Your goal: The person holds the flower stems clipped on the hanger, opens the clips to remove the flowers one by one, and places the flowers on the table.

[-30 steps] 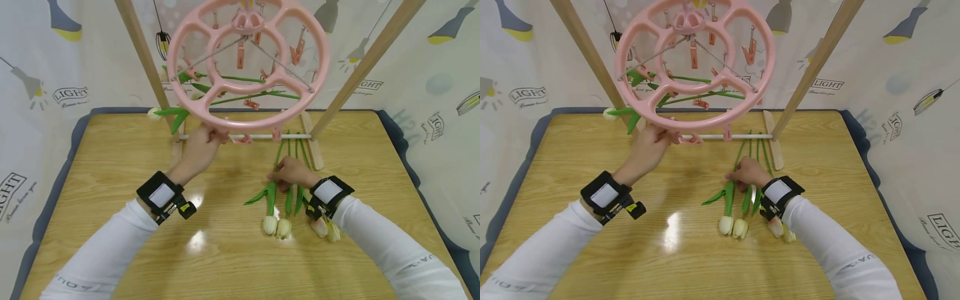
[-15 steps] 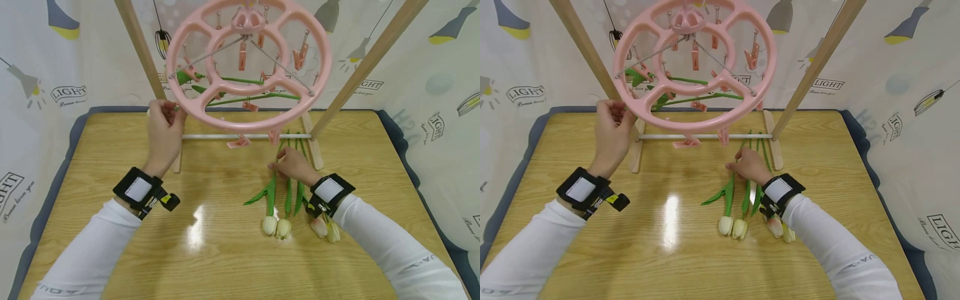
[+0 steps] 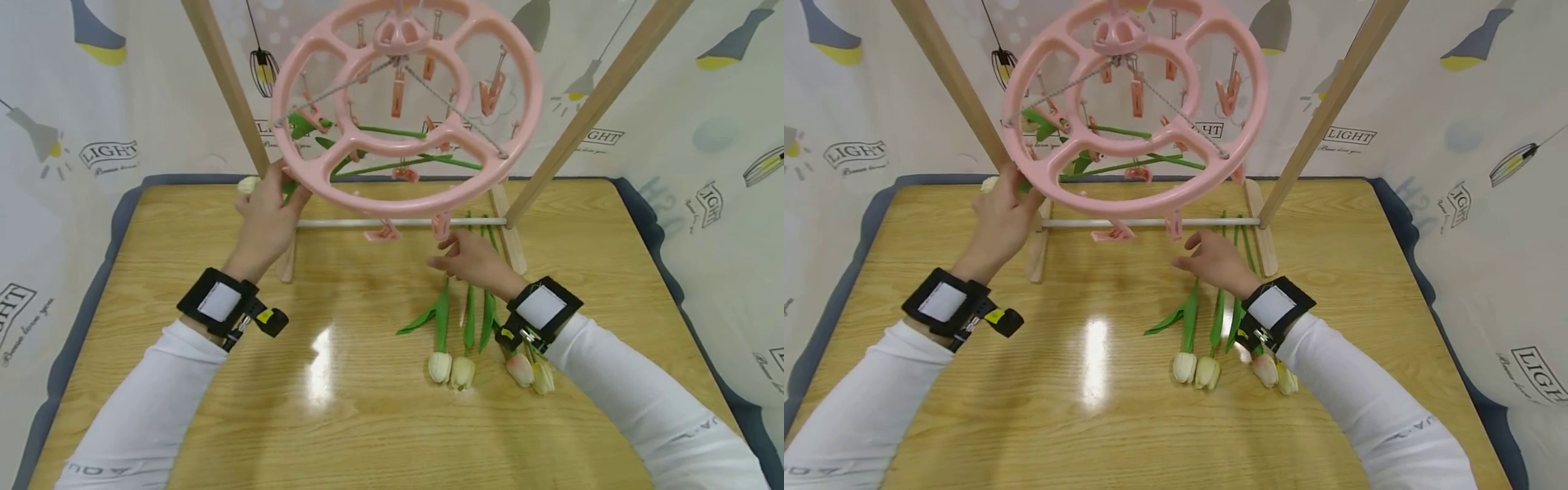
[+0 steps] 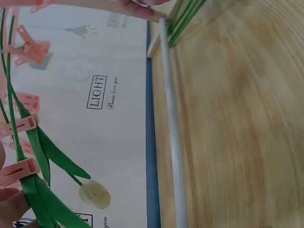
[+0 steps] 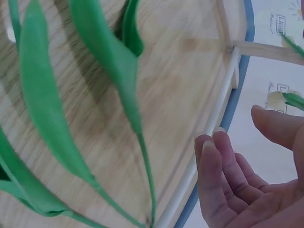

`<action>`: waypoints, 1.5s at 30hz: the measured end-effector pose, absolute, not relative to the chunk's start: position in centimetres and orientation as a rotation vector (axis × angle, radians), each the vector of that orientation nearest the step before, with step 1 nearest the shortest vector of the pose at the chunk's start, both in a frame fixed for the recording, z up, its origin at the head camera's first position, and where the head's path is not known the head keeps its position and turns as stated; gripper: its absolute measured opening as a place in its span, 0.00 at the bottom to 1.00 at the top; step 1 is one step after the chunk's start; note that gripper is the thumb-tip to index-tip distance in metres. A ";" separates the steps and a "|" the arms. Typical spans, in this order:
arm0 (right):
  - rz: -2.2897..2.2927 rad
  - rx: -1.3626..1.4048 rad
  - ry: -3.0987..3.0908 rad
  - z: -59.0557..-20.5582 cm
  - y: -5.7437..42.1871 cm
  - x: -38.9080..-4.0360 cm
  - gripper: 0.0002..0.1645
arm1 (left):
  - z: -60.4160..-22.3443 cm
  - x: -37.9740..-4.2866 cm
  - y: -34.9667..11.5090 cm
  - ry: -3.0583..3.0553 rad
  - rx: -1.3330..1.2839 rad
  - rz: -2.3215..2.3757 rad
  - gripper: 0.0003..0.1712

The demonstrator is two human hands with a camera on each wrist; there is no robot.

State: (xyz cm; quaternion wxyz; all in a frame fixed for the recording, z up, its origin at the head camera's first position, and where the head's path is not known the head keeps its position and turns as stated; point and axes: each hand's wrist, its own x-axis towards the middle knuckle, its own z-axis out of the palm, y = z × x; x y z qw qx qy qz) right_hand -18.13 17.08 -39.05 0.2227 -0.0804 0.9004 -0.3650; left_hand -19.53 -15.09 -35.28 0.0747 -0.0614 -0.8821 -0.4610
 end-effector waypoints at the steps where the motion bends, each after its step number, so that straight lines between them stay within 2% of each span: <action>1: -1.006 -0.229 2.491 -38.9 16.9 -18.1 0.33 | -35.4 -19.5 -15.0 -2.652 -0.174 -1.357 0.35; 5: -0.992 -0.249 2.501 -38.8 16.5 -18.1 0.30 | -35.4 -19.5 -14.8 -2.639 -0.165 -1.298 0.30; 12: -0.929 -0.265 2.528 -38.7 16.3 -17.8 0.30 | -34.6 -19.2 -14.7 -2.728 -0.197 -1.252 0.31; 20: -0.983 -0.412 2.575 -38.3 15.9 -17.7 0.24 | -34.1 -19.1 -14.4 -2.796 -0.377 -1.432 0.26; 27: -1.010 -0.569 2.560 -38.1 15.3 -17.8 0.27 | -34.5 -18.9 -13.7 -2.812 -0.506 -1.462 0.34; 30: -1.002 -0.689 2.619 -37.9 14.8 -17.7 0.29 | -34.5 -18.8 -13.3 -2.817 -0.550 -1.436 0.31; 33: -0.988 -0.818 2.682 -37.6 14.2 -17.4 0.29 | -34.4 -18.6 -13.0 -2.865 -0.545 -1.382 0.22; 37: -0.966 -0.929 2.734 -37.2 13.5 -17.0 0.29 | -34.4 -18.4 -12.5 -2.913 -0.497 -1.331 0.15; 45: -0.895 -1.112 2.953 -36.7 12.4 -16.9 0.20 | -34.3 -18.0 -11.1 -2.895 -0.570 -1.252 0.11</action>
